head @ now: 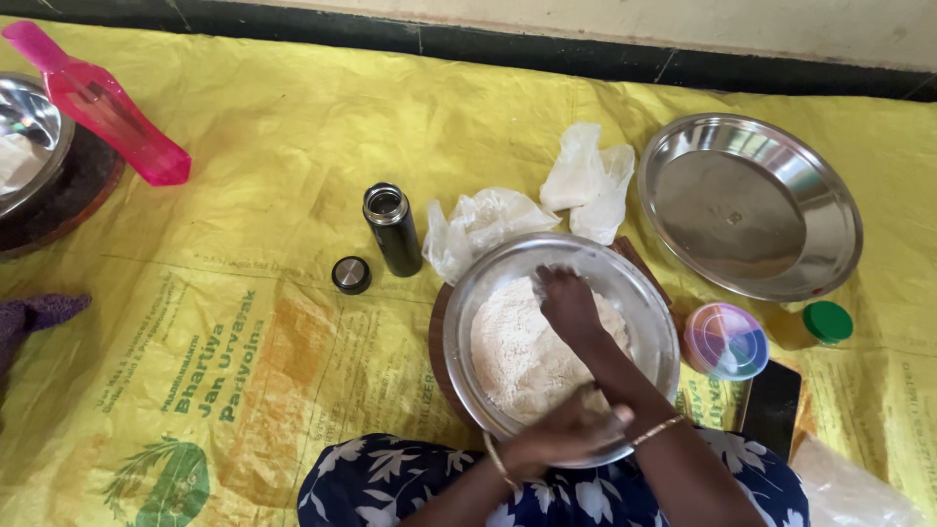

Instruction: The person kneads dough in a metal bowl using both hands. They briefly handle a plastic bag before continuing to knead the dough.

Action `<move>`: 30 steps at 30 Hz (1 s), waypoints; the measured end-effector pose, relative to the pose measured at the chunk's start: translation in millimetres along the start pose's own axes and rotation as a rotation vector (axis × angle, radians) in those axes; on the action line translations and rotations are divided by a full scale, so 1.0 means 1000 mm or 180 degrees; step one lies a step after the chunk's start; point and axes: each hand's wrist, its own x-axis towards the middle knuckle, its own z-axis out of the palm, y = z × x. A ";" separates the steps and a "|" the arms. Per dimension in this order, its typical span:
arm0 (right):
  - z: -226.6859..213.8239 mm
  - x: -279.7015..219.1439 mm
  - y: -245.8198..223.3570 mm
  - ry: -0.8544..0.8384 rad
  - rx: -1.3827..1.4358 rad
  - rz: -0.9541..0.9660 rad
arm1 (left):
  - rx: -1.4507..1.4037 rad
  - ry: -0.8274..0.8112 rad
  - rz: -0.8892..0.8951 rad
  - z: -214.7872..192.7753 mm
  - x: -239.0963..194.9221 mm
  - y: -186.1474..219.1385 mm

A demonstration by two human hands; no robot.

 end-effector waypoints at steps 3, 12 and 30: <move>-0.010 -0.008 0.000 -0.0088 0.0523 0.0136 | 0.1518 0.1215 0.0599 -0.074 -0.013 0.028; -0.043 -0.033 -0.026 -0.0179 0.0757 0.0376 | 0.2404 0.3400 -0.0287 -0.246 0.016 0.001; -0.073 -0.053 -0.055 0.0090 0.1528 0.1083 | -0.1002 0.3237 0.0479 -0.229 0.022 -0.026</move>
